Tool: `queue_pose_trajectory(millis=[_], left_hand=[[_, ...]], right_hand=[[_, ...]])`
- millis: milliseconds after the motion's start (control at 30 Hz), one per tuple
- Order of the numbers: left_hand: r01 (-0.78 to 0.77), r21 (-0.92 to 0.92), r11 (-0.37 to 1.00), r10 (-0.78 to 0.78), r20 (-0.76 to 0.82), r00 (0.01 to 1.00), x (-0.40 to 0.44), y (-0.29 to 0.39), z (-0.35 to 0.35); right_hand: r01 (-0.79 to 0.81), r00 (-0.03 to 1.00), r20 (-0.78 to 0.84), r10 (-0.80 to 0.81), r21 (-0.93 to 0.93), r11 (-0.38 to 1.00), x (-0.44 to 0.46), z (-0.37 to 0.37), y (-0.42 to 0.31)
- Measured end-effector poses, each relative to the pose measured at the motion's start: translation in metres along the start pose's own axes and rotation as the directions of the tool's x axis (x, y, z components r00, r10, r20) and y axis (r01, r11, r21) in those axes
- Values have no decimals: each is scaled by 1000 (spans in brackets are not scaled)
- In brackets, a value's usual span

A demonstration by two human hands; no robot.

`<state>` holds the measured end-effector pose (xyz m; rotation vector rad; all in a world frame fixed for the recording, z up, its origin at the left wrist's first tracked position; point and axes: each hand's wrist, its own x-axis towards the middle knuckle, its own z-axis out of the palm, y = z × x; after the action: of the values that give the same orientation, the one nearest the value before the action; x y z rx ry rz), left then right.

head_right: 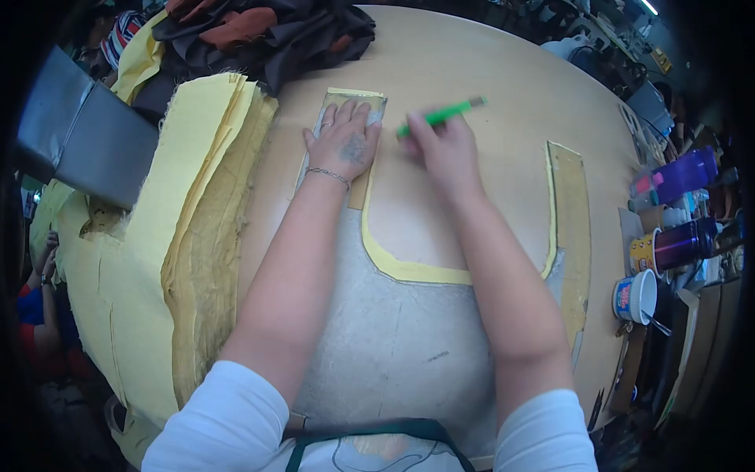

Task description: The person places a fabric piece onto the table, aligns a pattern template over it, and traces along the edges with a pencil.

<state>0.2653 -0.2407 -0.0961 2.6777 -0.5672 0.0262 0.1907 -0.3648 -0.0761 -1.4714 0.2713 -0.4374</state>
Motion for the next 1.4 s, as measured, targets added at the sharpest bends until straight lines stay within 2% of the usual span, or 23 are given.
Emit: queue_pose_trajectory(millis=[67, 167, 333, 433, 533, 633, 667, 767, 800, 900, 1000, 1100, 1200, 1300, 1333, 1400], left_hand=[[3, -5, 1000, -3, -1, 1000, 1, 1, 0], [3, -6, 1000, -3, -27, 1000, 2, 0, 2], [7, -18, 1000, -9, -62, 998, 3, -1, 8], [6, -24, 1000, -8, -68, 998, 3, -2, 9], [-2, -21, 1000, 1, -65, 998, 4, -2, 9], [13, -36, 999, -14, -31, 999, 2, -2, 7], [23, -46, 999, -23, -16, 1000, 2, 0, 6], [18, -56, 998, -20, -36, 999, 3, 0, 7], [11, -70, 998, -13, -30, 999, 3, 1, 7], [-4, -92, 996, 2, -27, 1000, 4, -4, 2], [-24, -94, 995, 20, -48, 999, 5, -9, 6], [-32, -52, 998, 32, 2, 999, 7, -11, 2], [-21, -43, 999, 24, 67, 997, 10, -12, -3], [-9, -11, 1000, 10, 128, 992, 11, -13, -10], [-12, -9, 1000, 13, 133, 991, 12, -15, -10], [-11, -8, 1000, 12, 143, 990, 11, -16, -10]], right_hand=[[26, 998, 54, -24, -41, 999, 57, 29, 13], [146, 985, 120, -123, -205, 968, 112, 57, 37], [253, 957, 235, -172, -377, 891, 136, 78, 52], [293, 944, 267, -196, -399, 869, 141, 80, 54], [346, 932, 288, -218, -543, 765, 142, 72, 50], [261, 944, 324, -57, -634, 728, 139, 41, 29], [202, 952, 301, -62, -461, 864, 133, 36, 29], [232, 956, 280, -86, -548, 804, 136, 53, 35], [312, 935, 321, -154, -533, 786, 139, 64, 41], [274, 945, 293, -145, -467, 841, 138, 83, 43], [138, 978, 209, 9, -677, 723, 128, 51, 18], [69, 993, 119, -4, -544, 837, 110, 13, 17], [127, 989, -43, -141, -247, 961, 76, 11, 40], [194, 966, -128, -224, -211, 958, 59, 25, 43], [219, 960, -83, -266, -364, 905, 58, 24, 44], [245, 946, -85, -311, -439, 864, 51, 26, 42]])
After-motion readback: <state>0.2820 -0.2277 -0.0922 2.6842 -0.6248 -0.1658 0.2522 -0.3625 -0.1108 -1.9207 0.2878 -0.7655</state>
